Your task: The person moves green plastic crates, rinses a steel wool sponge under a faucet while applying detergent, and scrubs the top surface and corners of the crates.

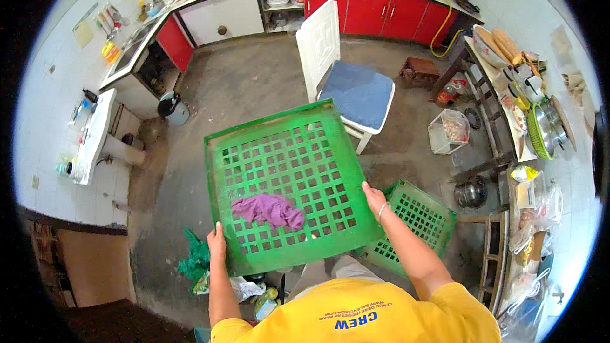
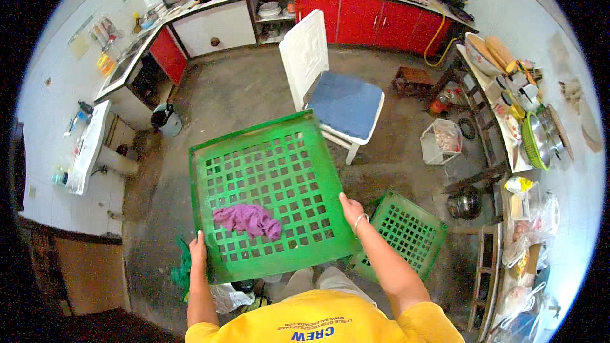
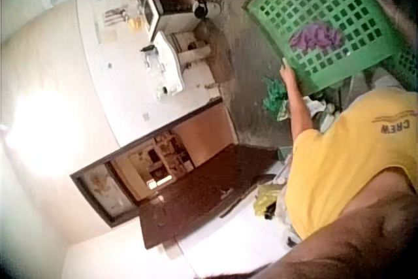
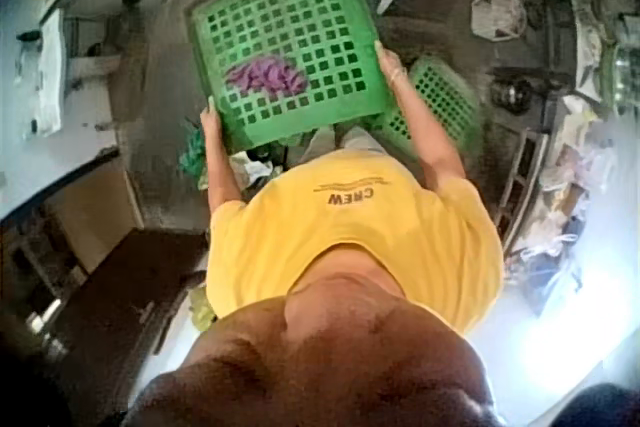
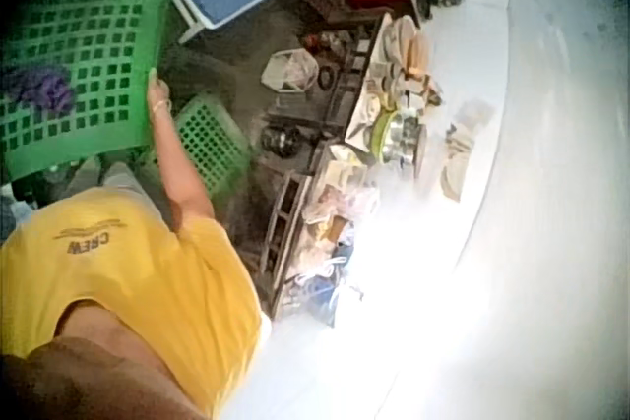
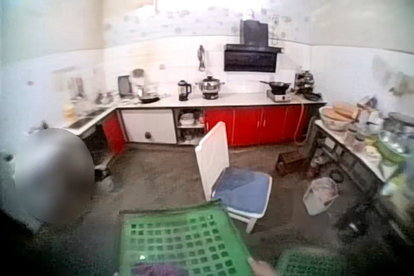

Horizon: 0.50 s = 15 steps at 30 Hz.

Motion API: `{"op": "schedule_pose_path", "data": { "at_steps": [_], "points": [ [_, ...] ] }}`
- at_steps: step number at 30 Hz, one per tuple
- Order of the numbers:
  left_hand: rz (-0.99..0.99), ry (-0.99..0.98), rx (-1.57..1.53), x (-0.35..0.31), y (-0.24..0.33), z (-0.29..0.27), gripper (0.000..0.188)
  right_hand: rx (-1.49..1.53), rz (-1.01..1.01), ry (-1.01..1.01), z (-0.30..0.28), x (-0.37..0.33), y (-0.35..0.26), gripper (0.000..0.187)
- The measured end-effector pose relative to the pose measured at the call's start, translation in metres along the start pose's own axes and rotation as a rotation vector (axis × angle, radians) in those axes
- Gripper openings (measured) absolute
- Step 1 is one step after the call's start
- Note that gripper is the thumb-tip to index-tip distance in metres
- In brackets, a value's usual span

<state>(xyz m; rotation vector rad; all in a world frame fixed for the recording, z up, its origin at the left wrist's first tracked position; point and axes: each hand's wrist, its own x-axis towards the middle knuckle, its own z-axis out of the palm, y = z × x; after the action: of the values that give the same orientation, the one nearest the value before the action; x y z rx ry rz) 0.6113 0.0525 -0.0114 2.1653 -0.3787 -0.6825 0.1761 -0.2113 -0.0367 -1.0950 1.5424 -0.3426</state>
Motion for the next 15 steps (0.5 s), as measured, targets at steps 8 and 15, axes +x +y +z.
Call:
{"op": "schedule_pose_path", "data": {
  "at_steps": [8, 15],
  "points": [
    [-0.044, 0.082, -0.201, 0.048, 0.013, -0.014, 0.053, -0.090, -0.132, -0.050, 0.021, 0.026, -0.112, 0.065],
    [-0.116, 0.252, -0.129, 0.053, 0.050, -0.001, 0.056, -0.185, -0.241, -0.189, 0.043, 0.118, -0.158, 0.072]
  ]
}}
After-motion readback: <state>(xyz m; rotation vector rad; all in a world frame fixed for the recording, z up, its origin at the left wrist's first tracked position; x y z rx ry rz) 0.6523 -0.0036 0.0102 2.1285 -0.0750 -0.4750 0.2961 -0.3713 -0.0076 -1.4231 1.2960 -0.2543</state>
